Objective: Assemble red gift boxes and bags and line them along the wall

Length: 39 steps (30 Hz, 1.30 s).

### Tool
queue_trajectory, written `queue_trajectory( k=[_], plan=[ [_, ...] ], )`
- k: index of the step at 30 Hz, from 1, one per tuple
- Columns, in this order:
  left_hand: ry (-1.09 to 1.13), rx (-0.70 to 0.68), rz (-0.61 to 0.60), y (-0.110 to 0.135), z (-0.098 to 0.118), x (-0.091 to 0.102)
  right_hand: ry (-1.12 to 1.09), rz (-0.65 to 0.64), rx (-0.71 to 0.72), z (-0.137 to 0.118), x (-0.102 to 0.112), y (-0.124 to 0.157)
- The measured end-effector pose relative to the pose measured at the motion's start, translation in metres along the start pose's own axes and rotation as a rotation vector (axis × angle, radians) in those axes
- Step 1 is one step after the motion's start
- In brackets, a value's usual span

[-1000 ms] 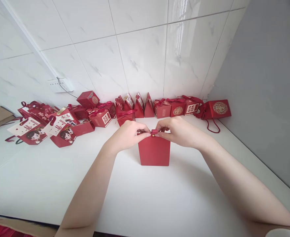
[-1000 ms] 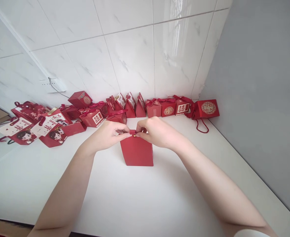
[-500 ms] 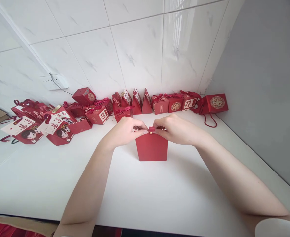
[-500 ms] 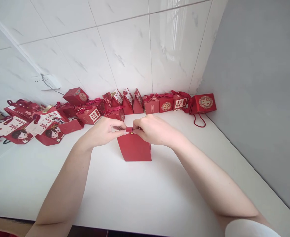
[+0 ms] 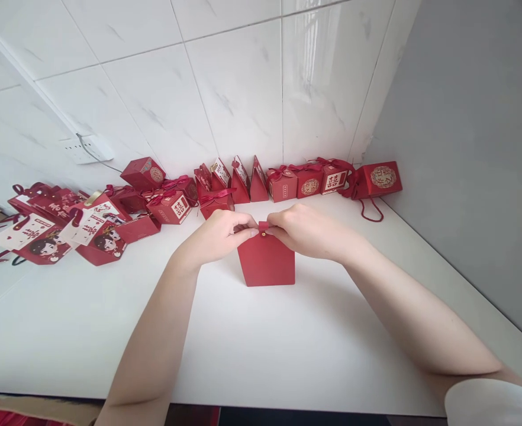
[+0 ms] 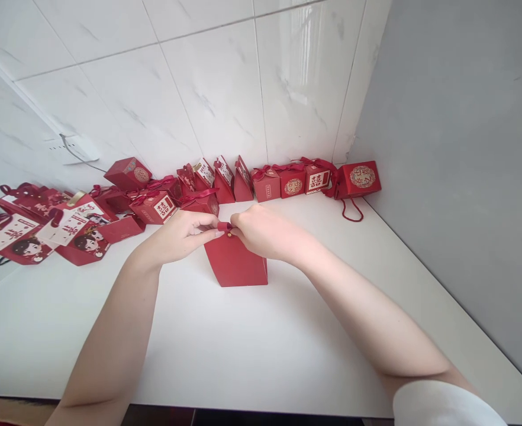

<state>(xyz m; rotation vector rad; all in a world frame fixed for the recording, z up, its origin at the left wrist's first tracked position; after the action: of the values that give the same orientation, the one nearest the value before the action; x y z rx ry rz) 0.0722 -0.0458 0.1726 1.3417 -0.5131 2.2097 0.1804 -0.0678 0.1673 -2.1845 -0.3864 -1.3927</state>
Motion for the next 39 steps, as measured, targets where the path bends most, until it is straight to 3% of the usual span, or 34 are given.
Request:
queue_trajectory(
  k=[7, 13, 39],
  plan=[
    [-0.1, -0.013, 0.037, -0.001, -0.002, 0.003, -0.143, -0.014, 0.041, 0.009, -0.005, -0.006],
    [-0.045, -0.013, 0.08, 0.0, -0.004, 0.008, -0.286, 0.07, 0.014, 0.012, 0.005, -0.002],
    [0.05, 0.044, 0.006, -0.002, -0.006, 0.003, -0.293, 0.085, 0.012, 0.011, 0.0, -0.004]
  ],
)
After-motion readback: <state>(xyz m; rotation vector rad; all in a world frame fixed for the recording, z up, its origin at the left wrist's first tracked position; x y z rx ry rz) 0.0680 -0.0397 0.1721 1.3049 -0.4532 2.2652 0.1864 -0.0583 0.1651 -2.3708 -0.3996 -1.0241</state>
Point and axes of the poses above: each hand's wrist, its own y-axis away from the middle knuckle, its own x-axis out of the back of the hand, z = x × y, the point moved 9 cm from there along -y, towards the middle knuckle, and after that the axes turned 5 degrees about -y, right-handed, at the moved point
